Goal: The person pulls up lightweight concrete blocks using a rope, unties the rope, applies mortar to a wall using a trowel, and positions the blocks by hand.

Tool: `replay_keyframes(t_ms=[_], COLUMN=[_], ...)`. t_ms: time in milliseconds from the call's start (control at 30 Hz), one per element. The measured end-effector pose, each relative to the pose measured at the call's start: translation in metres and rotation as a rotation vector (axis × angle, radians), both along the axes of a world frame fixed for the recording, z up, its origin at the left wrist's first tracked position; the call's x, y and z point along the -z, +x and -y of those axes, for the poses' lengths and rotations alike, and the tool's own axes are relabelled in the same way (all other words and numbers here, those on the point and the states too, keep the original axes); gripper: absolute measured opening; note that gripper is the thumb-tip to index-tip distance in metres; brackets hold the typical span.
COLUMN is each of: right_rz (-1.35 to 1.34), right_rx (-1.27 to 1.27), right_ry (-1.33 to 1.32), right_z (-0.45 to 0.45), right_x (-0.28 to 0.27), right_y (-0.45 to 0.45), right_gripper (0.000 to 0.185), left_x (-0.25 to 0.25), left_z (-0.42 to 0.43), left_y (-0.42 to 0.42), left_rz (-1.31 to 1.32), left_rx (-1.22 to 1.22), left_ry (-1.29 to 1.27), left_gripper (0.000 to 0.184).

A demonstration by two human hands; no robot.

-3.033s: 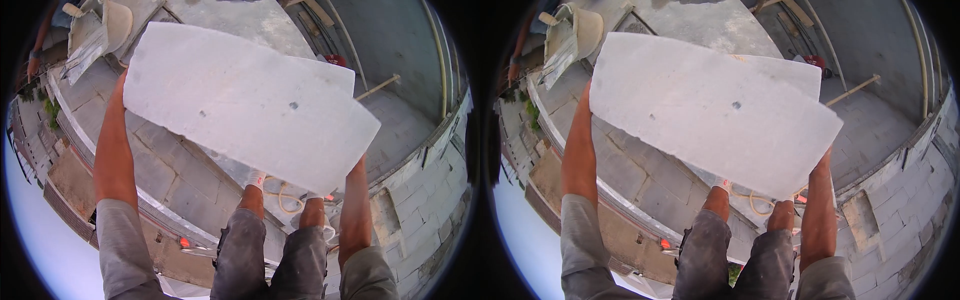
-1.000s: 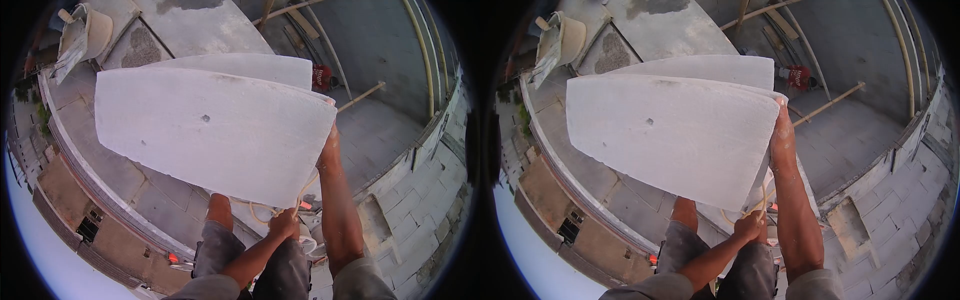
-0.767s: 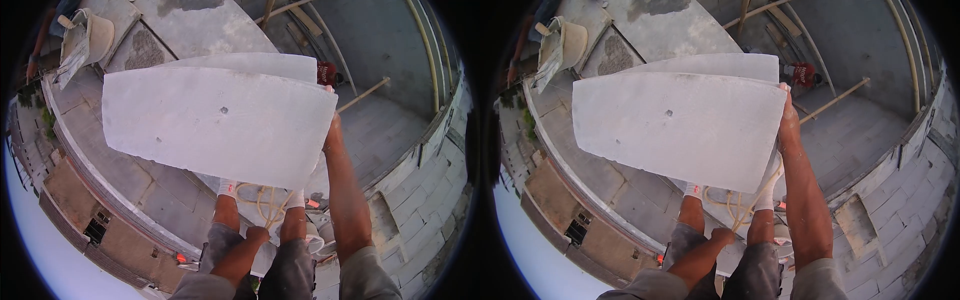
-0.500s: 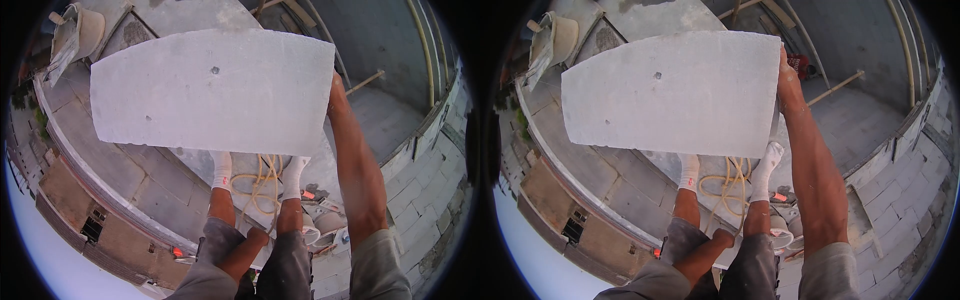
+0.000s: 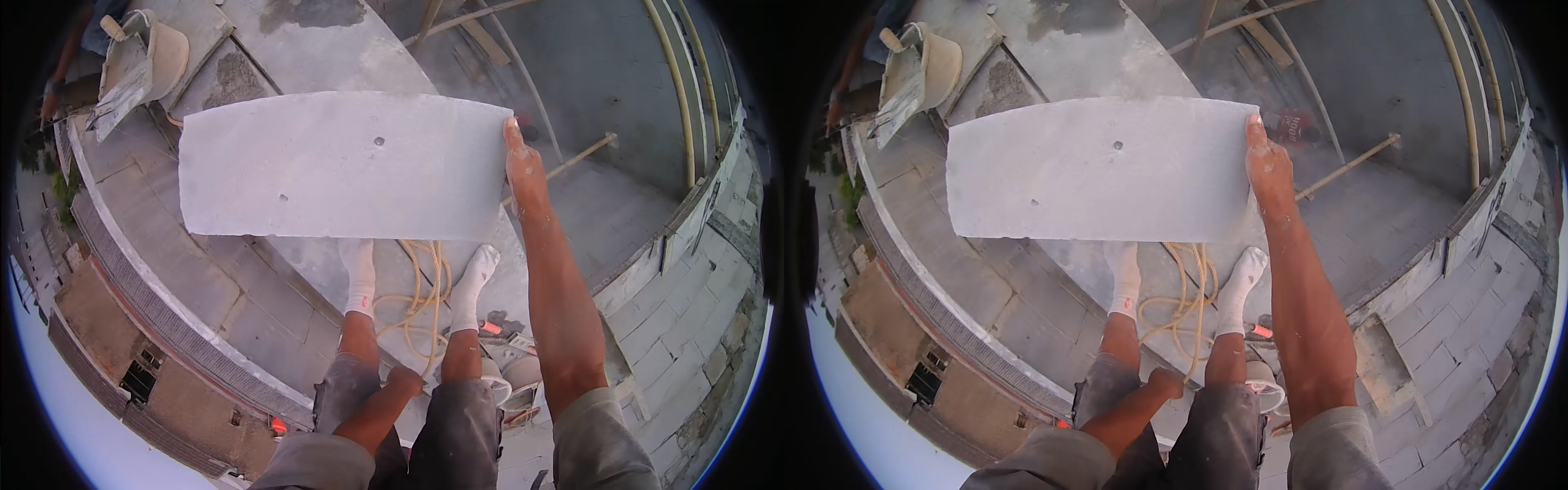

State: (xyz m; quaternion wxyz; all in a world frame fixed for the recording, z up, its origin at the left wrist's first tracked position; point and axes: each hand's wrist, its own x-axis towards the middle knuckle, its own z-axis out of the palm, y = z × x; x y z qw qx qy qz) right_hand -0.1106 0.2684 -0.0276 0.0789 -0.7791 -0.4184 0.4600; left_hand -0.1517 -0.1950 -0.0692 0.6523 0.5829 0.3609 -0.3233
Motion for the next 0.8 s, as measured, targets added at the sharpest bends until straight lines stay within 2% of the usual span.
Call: replay_keyframes(t_ms=[100,167,300,400,500,600,700,767,800], right_rz=[-0.002,-0.031,-0.016,-0.051,-0.079,-0.065,-0.242,-0.273,-0.224], right_rx=[-0.031,-0.066,-0.102,-0.036,-0.033,-0.059,-0.006,0.078,0.018], right_ry=[0.131,0.101,0.153,0.205,0.267,0.329,0.338,0.415,0.286], right_z=[-0.009,-0.004,0.000,0.009,0.012,0.014,0.023,0.066,0.088], right_x=[0.002,-0.003,-0.001,0.004,0.020,0.026,0.018,0.050,0.047], right_y=[0.000,0.003,0.003,-0.005,-0.003,0.001,0.010,0.043,0.060], right_gripper=[0.076,0.072,0.065,0.061,0.061,0.058,0.056,0.052,0.054], left_x=[-0.021,-0.031,-0.046,-0.058,-0.055,-0.059,-0.094,-0.112,-0.124], left_z=[0.037,0.040,0.027,0.018,0.016,0.011,-0.033,-0.057,-0.067], left_y=[0.012,0.016,0.021,0.026,0.034,0.030,0.005,0.000,-0.001], left_rz=[0.047,0.018,0.206,0.126,0.156,0.102,0.286,0.261,0.246], left_rx=[0.047,0.072,0.038,-0.127,-0.127,-0.193,-0.144,-0.094,-0.073], left_ry=[-0.095,-0.242,-0.358,-0.499,-0.605,-0.631,-0.226,-0.282,-0.309], left_gripper=[0.035,0.035,0.033,0.032,0.031,0.030,0.027,0.026,0.026])
